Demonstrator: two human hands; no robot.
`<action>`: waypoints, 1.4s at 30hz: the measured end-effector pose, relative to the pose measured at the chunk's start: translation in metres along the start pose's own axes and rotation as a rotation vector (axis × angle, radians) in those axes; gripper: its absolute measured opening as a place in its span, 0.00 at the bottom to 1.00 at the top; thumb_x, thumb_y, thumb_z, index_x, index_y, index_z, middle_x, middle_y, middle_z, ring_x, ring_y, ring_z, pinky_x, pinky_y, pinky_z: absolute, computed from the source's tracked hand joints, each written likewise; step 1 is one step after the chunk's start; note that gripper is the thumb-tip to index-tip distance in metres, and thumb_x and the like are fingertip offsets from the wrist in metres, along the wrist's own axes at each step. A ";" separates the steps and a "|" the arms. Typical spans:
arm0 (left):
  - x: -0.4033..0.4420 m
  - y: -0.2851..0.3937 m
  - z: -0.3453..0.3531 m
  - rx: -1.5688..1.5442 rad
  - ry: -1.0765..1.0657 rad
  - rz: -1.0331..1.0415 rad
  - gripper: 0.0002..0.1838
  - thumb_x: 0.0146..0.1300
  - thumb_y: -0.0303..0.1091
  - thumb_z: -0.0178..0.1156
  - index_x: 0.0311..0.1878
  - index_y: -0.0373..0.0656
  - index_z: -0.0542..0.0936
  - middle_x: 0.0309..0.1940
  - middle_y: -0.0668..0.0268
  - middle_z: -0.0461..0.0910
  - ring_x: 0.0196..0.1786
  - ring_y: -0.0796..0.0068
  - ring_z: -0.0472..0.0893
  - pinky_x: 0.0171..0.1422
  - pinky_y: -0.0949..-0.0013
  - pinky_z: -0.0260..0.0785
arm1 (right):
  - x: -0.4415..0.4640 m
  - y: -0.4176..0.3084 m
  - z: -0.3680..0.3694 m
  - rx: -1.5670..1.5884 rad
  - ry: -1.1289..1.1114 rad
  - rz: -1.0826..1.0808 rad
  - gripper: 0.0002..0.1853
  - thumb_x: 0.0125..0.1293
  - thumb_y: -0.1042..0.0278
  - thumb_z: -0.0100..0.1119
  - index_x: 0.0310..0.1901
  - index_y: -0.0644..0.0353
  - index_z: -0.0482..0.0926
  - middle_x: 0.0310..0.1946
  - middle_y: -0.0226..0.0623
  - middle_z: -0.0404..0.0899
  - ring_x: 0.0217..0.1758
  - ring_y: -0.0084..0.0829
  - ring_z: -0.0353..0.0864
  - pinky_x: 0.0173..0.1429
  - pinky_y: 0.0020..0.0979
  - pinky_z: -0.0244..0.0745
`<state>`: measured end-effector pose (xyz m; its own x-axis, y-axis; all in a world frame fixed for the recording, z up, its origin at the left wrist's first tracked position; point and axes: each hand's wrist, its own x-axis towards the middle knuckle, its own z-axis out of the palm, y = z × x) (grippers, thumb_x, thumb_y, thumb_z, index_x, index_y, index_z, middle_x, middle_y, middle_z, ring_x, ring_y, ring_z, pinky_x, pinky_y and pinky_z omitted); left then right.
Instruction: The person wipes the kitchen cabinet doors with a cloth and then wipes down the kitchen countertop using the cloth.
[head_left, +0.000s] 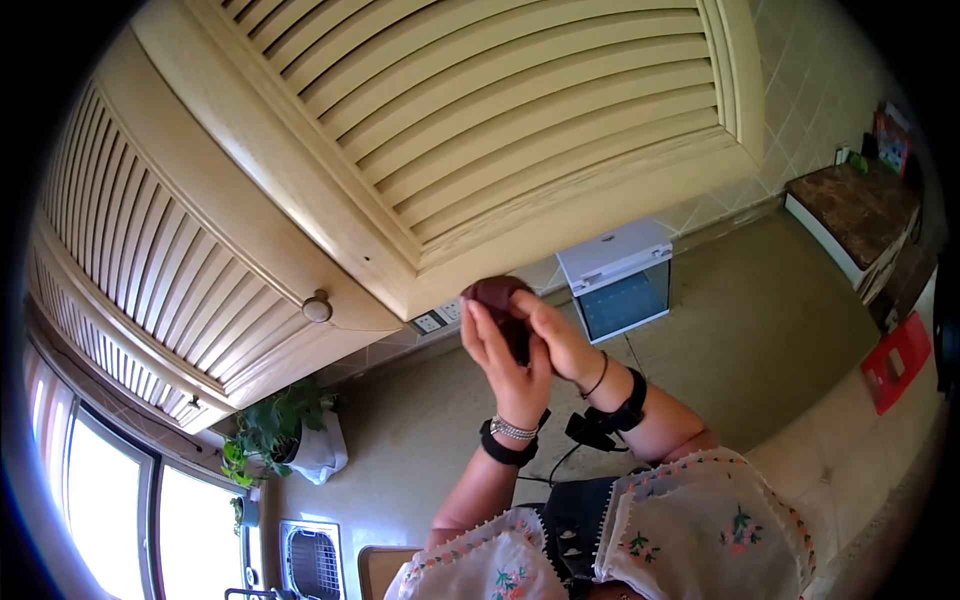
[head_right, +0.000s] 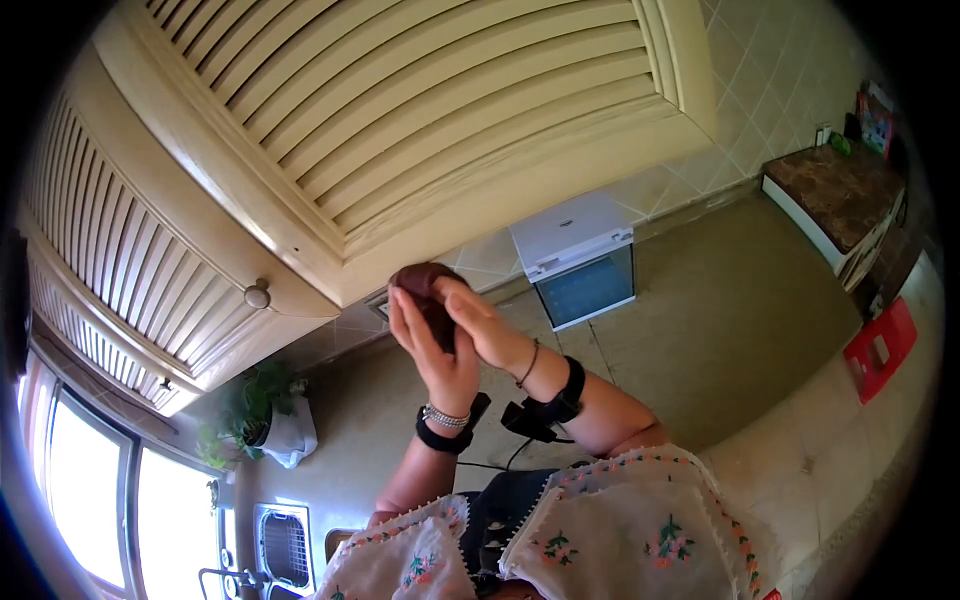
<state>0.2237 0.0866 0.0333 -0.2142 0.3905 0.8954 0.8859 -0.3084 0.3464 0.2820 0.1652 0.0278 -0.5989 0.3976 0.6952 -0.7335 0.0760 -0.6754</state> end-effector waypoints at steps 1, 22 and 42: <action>0.002 0.008 0.008 -0.023 -0.024 -0.006 0.41 0.55 0.20 0.58 0.72 0.35 0.51 0.69 0.46 0.50 0.70 0.47 0.56 0.70 0.58 0.52 | -0.003 -0.014 -0.003 -0.019 0.045 -0.016 0.40 0.70 0.36 0.32 0.66 0.68 0.59 0.63 0.46 0.66 0.67 0.36 0.64 0.70 0.33 0.56; 0.003 0.028 0.037 -0.105 -0.063 0.016 0.41 0.54 0.20 0.55 0.72 0.34 0.49 0.69 0.43 0.51 0.70 0.46 0.55 0.72 0.56 0.50 | -0.021 -0.035 -0.027 -0.020 0.105 -0.097 0.34 0.72 0.45 0.36 0.65 0.71 0.59 0.65 0.46 0.63 0.69 0.34 0.60 0.72 0.31 0.51; 0.017 0.094 0.127 -0.398 -0.294 -0.014 0.45 0.54 0.22 0.59 0.72 0.31 0.44 0.69 0.39 0.44 0.70 0.40 0.53 0.69 0.57 0.56 | -0.059 -0.120 -0.114 -0.072 0.220 -0.121 0.39 0.71 0.39 0.33 0.68 0.70 0.55 0.67 0.47 0.60 0.69 0.36 0.61 0.72 0.33 0.52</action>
<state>0.3553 0.1742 0.0455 -0.0487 0.6074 0.7929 0.6455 -0.5866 0.4891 0.4417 0.2368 0.0395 -0.4177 0.5706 0.7070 -0.7661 0.1971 -0.6117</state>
